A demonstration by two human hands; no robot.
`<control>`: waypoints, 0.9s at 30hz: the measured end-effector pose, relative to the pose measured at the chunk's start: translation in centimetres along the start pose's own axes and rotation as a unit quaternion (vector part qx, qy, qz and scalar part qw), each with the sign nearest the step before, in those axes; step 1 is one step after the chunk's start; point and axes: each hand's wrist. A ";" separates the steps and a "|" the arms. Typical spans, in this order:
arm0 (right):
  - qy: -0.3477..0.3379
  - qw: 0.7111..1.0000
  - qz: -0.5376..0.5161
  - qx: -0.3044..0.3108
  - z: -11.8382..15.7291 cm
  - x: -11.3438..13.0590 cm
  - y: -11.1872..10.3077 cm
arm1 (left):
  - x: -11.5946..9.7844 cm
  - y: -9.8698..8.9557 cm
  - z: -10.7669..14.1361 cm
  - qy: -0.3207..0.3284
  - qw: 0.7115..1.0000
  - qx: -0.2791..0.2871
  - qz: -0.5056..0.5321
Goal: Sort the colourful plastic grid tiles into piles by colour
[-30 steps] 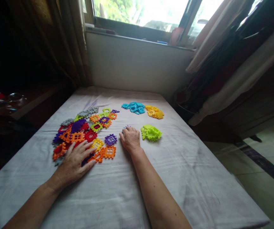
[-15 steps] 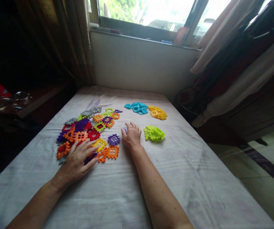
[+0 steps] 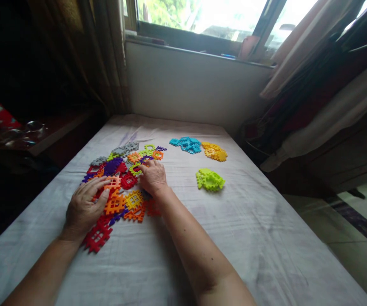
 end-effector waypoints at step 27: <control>0.372 0.918 0.091 -0.105 7.2 -12.8 -5.3 | 1.2 0.9 0.2 0.002 1.000 0.017 -0.017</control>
Point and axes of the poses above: each hand's wrist, its own z-axis away from the middle knuckle, its own y-axis out of the palm, x = y × z, and after that the axes turned 2 degrees about -x, right-handed
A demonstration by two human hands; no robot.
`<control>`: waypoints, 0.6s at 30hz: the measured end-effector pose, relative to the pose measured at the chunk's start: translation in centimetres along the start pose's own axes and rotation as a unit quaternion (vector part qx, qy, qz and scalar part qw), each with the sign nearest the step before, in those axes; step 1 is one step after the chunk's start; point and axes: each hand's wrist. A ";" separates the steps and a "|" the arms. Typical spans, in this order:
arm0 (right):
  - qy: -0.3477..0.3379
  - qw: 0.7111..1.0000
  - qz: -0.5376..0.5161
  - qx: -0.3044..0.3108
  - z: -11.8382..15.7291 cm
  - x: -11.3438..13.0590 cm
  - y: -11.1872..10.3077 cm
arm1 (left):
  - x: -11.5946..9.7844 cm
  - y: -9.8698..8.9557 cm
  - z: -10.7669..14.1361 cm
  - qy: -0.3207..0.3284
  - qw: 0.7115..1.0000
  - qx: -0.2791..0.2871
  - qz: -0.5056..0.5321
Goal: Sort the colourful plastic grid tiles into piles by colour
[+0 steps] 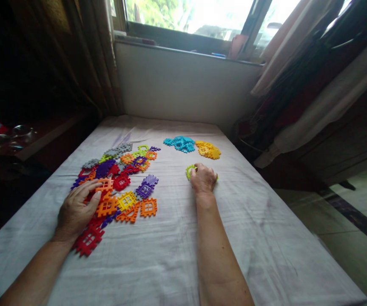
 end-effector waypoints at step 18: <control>-0.263 0.956 -0.117 0.057 2.3 9.3 2.5 | 2.2 -1.2 -0.6 -0.093 0.995 -0.028 0.011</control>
Point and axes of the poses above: each hand's wrist, its own z-axis away from the middle knuckle, its own y-axis out of the palm, x = y × z, and after that the axes turned 2 degrees about -x, right-handed
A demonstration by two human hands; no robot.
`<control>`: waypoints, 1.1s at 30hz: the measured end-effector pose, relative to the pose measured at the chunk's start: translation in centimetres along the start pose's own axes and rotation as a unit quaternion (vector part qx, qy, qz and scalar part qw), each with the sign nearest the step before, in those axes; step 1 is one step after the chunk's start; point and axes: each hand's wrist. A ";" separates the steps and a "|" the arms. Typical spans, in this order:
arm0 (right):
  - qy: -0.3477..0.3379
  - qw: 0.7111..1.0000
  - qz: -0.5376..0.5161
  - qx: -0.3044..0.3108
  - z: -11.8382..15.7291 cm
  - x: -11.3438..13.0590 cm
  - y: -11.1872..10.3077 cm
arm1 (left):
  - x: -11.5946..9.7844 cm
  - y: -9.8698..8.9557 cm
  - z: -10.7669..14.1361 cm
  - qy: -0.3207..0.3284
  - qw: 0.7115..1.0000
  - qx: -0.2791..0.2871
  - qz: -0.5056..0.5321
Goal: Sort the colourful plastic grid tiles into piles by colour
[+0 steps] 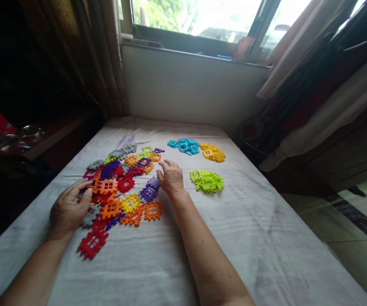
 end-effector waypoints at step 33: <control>-0.209 0.972 0.009 0.107 -7.5 13.0 3.9 | 0.7 1.1 0.5 -0.025 0.999 0.013 0.023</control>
Point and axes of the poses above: each hand's wrist, its own z-axis away from the middle knuckle, its own y-axis out of the palm, x = y × z, and after that the axes turned 2 degrees about -x, right-handed
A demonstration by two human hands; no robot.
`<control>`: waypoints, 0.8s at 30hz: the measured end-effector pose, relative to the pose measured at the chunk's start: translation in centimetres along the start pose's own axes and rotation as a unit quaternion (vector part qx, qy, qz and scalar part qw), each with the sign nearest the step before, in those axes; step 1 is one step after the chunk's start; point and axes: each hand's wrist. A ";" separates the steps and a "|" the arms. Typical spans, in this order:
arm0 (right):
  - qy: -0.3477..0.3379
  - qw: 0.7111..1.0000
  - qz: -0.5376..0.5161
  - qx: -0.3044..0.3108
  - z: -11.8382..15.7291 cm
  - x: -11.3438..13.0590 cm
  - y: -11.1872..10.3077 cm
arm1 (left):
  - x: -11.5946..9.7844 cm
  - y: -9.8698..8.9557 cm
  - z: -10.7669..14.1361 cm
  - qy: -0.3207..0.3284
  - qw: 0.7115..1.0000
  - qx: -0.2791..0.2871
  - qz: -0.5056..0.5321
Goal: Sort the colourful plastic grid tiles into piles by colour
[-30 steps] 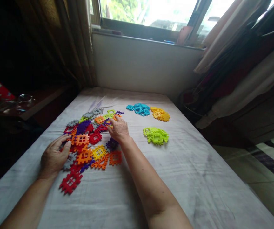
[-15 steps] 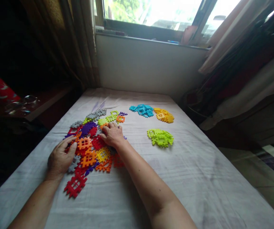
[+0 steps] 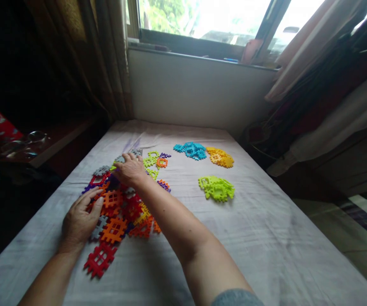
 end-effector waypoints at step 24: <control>0.112 0.993 0.020 0.027 5.7 -8.7 -0.3 | 0.1 0.3 0.4 0.020 0.999 -0.008 -0.024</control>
Point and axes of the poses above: each hand's wrist, its own z-axis away from the middle knuckle, its own y-axis out of the palm, x = y × z, and after that the axes turned 2 degrees about -x, right-handed
